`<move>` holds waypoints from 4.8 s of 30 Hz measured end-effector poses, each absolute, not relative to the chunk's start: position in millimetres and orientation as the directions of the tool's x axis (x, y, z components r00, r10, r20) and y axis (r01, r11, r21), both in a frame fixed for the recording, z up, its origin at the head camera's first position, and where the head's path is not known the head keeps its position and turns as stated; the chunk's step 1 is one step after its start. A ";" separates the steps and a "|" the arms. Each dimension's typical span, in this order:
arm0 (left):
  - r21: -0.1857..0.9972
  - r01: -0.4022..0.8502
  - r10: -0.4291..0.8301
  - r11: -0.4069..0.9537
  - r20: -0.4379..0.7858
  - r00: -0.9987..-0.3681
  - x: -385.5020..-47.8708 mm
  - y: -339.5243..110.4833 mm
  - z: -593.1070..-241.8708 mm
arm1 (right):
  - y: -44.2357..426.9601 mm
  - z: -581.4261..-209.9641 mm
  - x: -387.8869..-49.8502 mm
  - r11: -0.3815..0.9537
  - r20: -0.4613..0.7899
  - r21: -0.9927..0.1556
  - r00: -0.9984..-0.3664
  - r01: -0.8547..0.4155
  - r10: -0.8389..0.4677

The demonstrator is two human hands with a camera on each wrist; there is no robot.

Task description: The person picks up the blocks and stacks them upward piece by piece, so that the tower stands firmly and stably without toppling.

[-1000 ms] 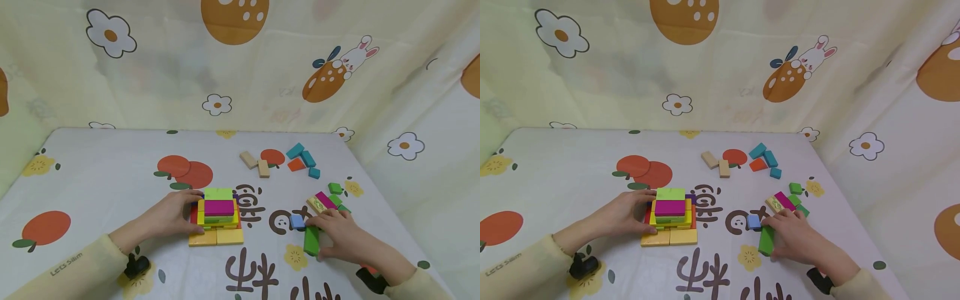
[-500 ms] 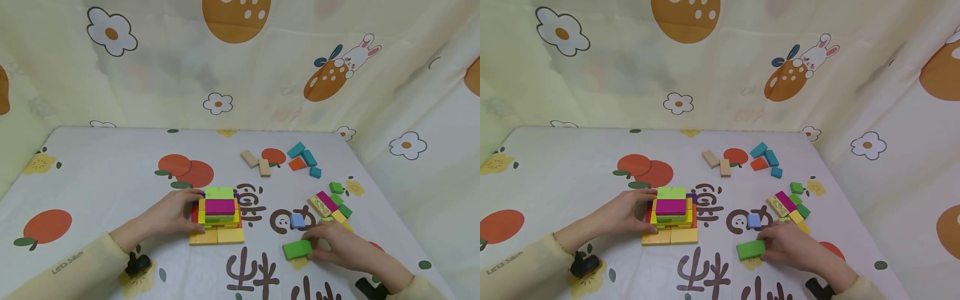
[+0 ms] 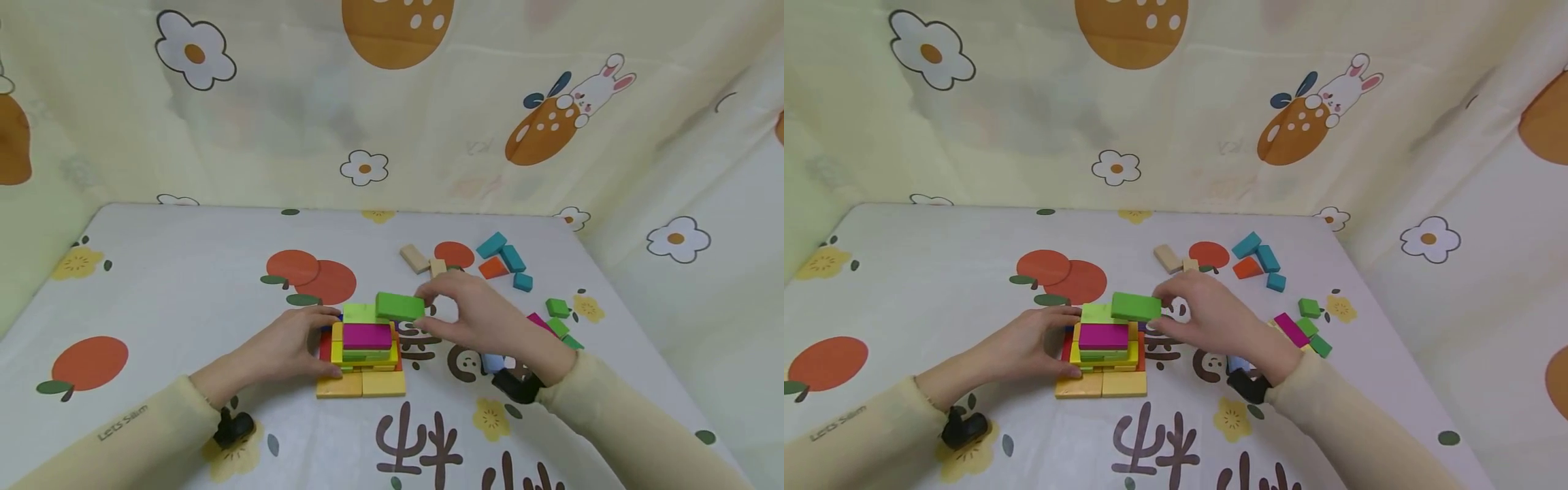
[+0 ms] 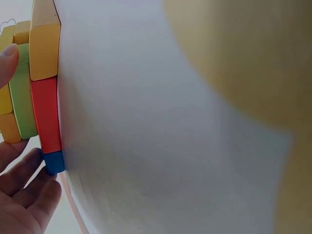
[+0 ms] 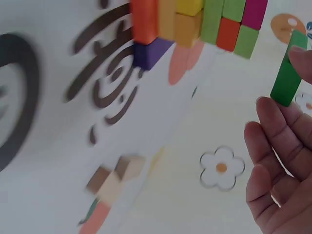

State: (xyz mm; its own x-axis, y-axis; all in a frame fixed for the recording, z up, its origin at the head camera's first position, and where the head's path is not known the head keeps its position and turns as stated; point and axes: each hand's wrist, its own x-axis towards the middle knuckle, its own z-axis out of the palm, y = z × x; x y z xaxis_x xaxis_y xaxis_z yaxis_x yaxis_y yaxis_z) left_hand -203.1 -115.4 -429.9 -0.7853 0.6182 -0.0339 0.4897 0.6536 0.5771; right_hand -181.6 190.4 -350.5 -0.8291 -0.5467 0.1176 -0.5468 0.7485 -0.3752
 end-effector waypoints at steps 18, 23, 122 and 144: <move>0.583 0.479 0.621 0.656 -0.056 -0.782 -205.5 -114.4 -428.1 | 153.1 -350.1 -207.4 0.752 -0.042 -0.375 -0.800 -0.543 -0.599; 0.586 0.465 0.613 0.664 -0.070 -0.787 -205.2 -113.8 -427.0 | 149.0 -348.0 -206.0 0.757 -0.048 -0.365 -0.801 -0.542 -0.596; 0.586 0.439 0.592 0.681 -0.087 -0.801 -203.3 -114.7 -429.8 | 350.0 -412.5 -189.6 0.964 -0.180 -0.238 -0.970 -0.118 -0.163; 0.596 0.478 0.620 0.645 -0.043 -0.784 -204.2 -116.5 -428.1 | 168.2 -340.2 -165.7 0.749 0.171 -0.189 -0.772 -0.636 -0.612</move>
State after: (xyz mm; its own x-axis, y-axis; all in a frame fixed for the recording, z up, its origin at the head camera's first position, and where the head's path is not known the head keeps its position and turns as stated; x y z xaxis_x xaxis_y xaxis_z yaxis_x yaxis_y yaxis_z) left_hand -204.2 -116.5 -428.1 -0.7836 0.6198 -0.0426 0.4781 0.6454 0.5957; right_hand -165.7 168.2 -340.2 -0.7720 -0.6123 0.1707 -0.6355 0.7487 -0.1887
